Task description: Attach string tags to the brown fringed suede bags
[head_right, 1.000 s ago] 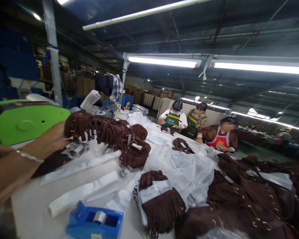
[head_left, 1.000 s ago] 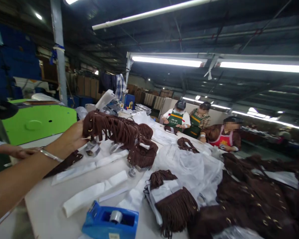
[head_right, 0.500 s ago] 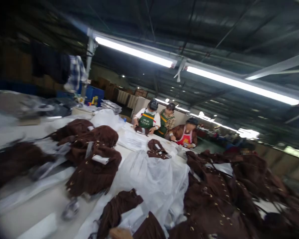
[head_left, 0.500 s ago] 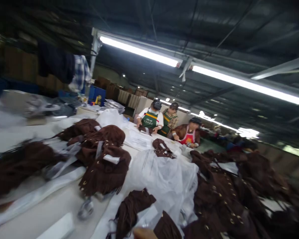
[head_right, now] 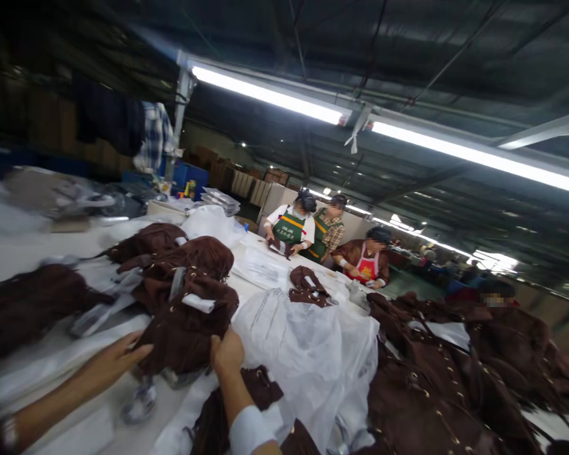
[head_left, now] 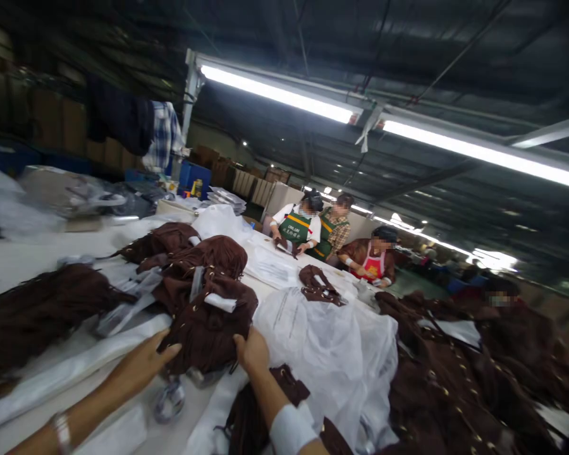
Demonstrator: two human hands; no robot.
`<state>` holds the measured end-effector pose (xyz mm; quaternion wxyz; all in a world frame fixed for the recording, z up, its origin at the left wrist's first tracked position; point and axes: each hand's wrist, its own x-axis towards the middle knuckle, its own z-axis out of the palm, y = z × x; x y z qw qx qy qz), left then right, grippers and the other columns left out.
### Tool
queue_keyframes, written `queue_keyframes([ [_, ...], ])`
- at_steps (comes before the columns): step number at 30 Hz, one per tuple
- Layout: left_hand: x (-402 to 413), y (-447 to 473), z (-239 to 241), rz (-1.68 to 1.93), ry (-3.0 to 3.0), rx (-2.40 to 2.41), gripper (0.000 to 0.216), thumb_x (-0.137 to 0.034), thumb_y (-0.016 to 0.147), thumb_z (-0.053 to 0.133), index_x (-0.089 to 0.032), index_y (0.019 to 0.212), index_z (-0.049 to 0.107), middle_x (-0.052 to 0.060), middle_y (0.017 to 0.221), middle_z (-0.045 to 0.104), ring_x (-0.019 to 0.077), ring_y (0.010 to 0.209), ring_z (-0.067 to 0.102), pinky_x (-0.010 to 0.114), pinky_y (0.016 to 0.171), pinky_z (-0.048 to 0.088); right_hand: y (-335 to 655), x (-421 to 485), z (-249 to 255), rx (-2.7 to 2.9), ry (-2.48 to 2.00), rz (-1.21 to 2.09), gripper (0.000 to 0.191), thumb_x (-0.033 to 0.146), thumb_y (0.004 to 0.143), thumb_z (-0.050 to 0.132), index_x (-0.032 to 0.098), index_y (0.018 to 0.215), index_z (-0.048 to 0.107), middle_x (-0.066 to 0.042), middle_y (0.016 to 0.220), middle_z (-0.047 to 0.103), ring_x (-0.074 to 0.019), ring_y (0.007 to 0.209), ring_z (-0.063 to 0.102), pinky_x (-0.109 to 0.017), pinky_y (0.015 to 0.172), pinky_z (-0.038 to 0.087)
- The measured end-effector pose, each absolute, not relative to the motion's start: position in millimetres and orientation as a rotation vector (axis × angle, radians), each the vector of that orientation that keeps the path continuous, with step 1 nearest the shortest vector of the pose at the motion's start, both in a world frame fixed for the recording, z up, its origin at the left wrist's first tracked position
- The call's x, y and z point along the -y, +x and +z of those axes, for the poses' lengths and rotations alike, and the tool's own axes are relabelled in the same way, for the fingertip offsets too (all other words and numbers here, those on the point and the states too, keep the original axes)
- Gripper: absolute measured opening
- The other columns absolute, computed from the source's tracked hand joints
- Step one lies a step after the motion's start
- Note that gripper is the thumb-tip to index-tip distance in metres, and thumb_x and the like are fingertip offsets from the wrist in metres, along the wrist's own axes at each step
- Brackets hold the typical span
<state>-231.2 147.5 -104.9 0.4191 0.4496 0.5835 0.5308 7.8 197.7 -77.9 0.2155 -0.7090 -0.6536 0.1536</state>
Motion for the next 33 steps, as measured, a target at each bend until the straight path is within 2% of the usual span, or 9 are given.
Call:
queue_keyframes([
  [1, -153, -226, -104, 1.277, 1.109, -1.392, 0.043, -0.043, 0.054, 0.079, -0.024, 0.089, 0.066, 0.004, 0.097, 0.075, 0.0327, 0.106, 0.063, 0.037, 0.083, 0.05, 8, -197, -74, 1.827, -1.942, 0.411, 0.029, 0.032, 0.087, 0.05, 0.015, 0.107, 0.063, -0.017, 0.108, 0.07, -0.0303, 0.104, 0.064, -0.038, 0.086, 0.046],
  [4, -165, -211, -99, 1.205, 1.006, -1.442, 0.038, -0.044, 0.055, 0.075, -0.018, 0.081, 0.065, 0.007, 0.076, 0.072, 0.03, 0.077, 0.067, 0.036, 0.064, 0.05, 7, -194, -54, 1.857, -1.855, 0.369, 0.027, 0.028, 0.089, 0.044, 0.017, 0.105, 0.063, -0.014, 0.104, 0.071, -0.0269, 0.1, 0.065, -0.034, 0.082, 0.043],
  [6, -162, -206, -91, 1.23, 0.985, -1.461, 0.036, -0.044, 0.058, 0.072, -0.017, 0.08, 0.064, 0.006, 0.073, 0.07, 0.0261, 0.072, 0.065, 0.034, 0.062, 0.049, 7, -190, -33, 1.865, -1.763, 0.341, 0.026, 0.028, 0.09, 0.044, 0.019, 0.104, 0.063, -0.01, 0.099, 0.072, -0.024, 0.095, 0.065, -0.03, 0.078, 0.042],
  [12, -112, -199, -43, 1.34, 1.028, -1.333, 0.041, -0.047, 0.065, 0.073, -0.019, 0.094, 0.064, 0.007, 0.097, 0.071, 0.0253, 0.089, 0.064, 0.032, 0.069, 0.049, 24, -145, 41, 1.776, -1.431, 0.294, 0.021, 0.032, 0.087, 0.047, 0.021, 0.093, 0.064, -0.004, 0.084, 0.071, -0.021, 0.082, 0.062, -0.028, 0.072, 0.04],
  [16, -58, -178, -2, 1.402, 0.989, -1.203, 0.042, -0.053, 0.071, 0.07, -0.022, 0.099, 0.063, 0.005, 0.097, 0.071, 0.025, 0.095, 0.064, 0.034, 0.078, 0.047, 61, -87, 86, 1.651, -1.207, 0.401, 0.027, 0.038, 0.087, 0.05, 0.021, 0.099, 0.066, -0.003, 0.092, 0.071, -0.0214, 0.087, 0.061, -0.029, 0.079, 0.044],
  [21, 19, -135, 51, 1.471, 0.752, -0.903, 0.05, -0.06, 0.075, 0.065, -0.028, 0.113, 0.053, 0.004, 0.113, 0.069, 0.0212, 0.071, 0.069, 0.039, 0.077, 0.052, 129, 6, 126, 1.395, -1.031, 0.602, 0.044, 0.049, 0.081, 0.062, 0.02, 0.113, 0.067, -0.005, 0.109, 0.071, -0.0259, 0.107, 0.058, -0.033, 0.09, 0.046],
  [25, 83, -97, 80, 1.334, 0.834, -0.794, 0.067, -0.057, 0.072, 0.071, -0.034, 0.13, 0.045, 0.002, 0.104, 0.073, 0.023, 0.067, 0.07, 0.04, 0.074, 0.053, 178, 85, 131, 1.163, -0.957, 0.756, 0.051, 0.045, 0.076, 0.071, 0.023, 0.122, 0.063, -0.005, 0.113, 0.071, -0.0262, 0.114, 0.059, -0.037, 0.097, 0.047],
  [29, 156, -60, 78, 1.333, 0.998, -0.711, 0.055, -0.053, 0.063, 0.079, -0.024, 0.108, 0.067, 0.005, 0.09, 0.076, 0.0276, 0.077, 0.07, 0.036, 0.07, 0.052, 216, 159, 105, 0.973, -0.973, 0.895, 0.054, 0.043, 0.071, 0.075, 0.022, 0.12, 0.065, -0.006, 0.113, 0.071, -0.0273, 0.103, 0.065, -0.036, 0.084, 0.054],
  [33, 232, -33, 51, 1.25, 0.873, -0.78, 0.044, -0.052, 0.065, 0.078, -0.025, 0.1, 0.072, 0.006, 0.087, 0.076, 0.028, 0.077, 0.069, 0.037, 0.067, 0.053, 242, 227, 59, 0.844, -1.044, 0.919, 0.05, 0.039, 0.068, 0.076, 0.022, 0.114, 0.068, -0.005, 0.11, 0.073, -0.0254, 0.102, 0.065, -0.033, 0.084, 0.053],
])
